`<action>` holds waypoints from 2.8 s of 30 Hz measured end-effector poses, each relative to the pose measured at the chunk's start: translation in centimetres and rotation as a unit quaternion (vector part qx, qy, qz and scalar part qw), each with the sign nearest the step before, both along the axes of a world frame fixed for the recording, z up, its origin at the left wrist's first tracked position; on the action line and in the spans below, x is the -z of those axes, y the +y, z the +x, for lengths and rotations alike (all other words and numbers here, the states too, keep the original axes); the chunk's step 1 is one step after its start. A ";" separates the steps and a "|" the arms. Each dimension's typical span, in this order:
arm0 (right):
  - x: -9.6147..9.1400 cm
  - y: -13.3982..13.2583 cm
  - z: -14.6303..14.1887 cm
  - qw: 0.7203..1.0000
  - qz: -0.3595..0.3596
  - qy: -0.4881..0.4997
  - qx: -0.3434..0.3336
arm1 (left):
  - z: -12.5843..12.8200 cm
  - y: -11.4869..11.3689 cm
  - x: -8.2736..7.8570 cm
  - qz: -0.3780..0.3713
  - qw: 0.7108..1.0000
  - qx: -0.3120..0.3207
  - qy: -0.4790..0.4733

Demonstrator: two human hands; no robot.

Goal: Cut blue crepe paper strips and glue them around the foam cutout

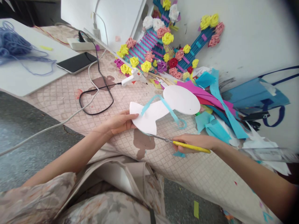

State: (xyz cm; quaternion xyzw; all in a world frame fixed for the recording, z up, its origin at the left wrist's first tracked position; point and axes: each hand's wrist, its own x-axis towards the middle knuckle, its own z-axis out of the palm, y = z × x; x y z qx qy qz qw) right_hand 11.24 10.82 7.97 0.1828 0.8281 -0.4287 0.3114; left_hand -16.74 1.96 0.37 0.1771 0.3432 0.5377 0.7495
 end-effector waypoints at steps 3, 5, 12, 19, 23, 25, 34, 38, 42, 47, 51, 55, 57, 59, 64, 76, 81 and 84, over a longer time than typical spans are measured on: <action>-0.1 -0.1 -0.2 1.000 -0.006 -0.007 0.007 | 0.1 0.0 -0.1 -0.002 1.000 -0.004 -0.003; -0.2 -0.2 -0.3 1.000 -0.010 -0.014 0.013 | 0.1 0.0 -0.2 -0.004 1.000 -0.007 -0.005; 0.1 0.0 0.0 0.998 -0.045 -0.023 0.047 | 0.1 -0.1 0.0 0.000 1.000 -0.007 -0.005; 0.2 -0.1 0.0 0.994 -0.047 -0.048 0.088 | 0.0 0.0 0.3 0.013 1.000 -0.001 0.000; -0.1 -0.4 -0.3 0.994 -0.030 -0.043 0.094 | 0.1 0.0 0.1 0.007 1.000 -0.003 -0.002; -0.2 -0.4 -0.4 0.994 -0.024 -0.039 0.097 | 0.1 0.0 0.0 0.002 1.000 -0.010 0.000; -0.3 -0.7 -0.1 0.994 -0.047 -0.039 0.090 | 0.3 0.0 0.0 0.001 1.000 -0.015 -0.001; -0.2 -0.7 -0.2 0.995 -0.046 -0.029 0.082 | 0.5 -0.1 -0.3 -0.005 1.000 -0.020 0.008; 0.2 -0.6 -0.3 0.998 -0.019 -0.005 0.057 | 0.6 -0.2 -0.5 -0.011 0.999 -0.026 0.016; 0.3 -0.7 -0.5 0.998 -0.002 0.020 0.054 | 0.7 -0.1 -0.3 -0.009 0.999 -0.039 0.013; 0.2 -0.8 -0.7 0.995 -0.040 -0.007 0.095 | 0.8 -0.1 -0.2 -0.010 0.999 -0.040 0.006; 0.3 -0.7 -0.6 0.991 -0.053 -0.027 0.119 | 0.8 -0.2 -0.2 -0.009 0.999 -0.043 0.004; 0.3 -0.8 -0.5 0.991 -0.050 -0.028 0.121 | 0.8 -0.1 -0.1 -0.007 0.999 -0.041 0.003; 0.2 -0.8 -0.6 0.992 -0.040 -0.028 0.120 | 0.8 -0.1 -0.1 -0.005 0.999 -0.039 0.002; 0.1 -1.0 -0.6 0.990 -0.018 -0.044 0.129 | 1.0 -0.2 -0.4 -0.011 0.999 -0.046 0.010; -0.3 -1.1 -0.6 0.995 -0.035 -0.035 0.086 | 1.4 -0.6 -0.4 -0.009 0.998 -0.068 0.001; 0.1 -0.9 -0.5 0.995 -0.036 -0.029 0.093 | 1.7 -0.7 -0.6 -0.023 0.996 -0.086 0.000; 0.2 -0.8 -0.4 0.994 -0.043 -0.025 0.100 | 1.7 -0.7 -0.7 -0.026 0.996 -0.089 -0.003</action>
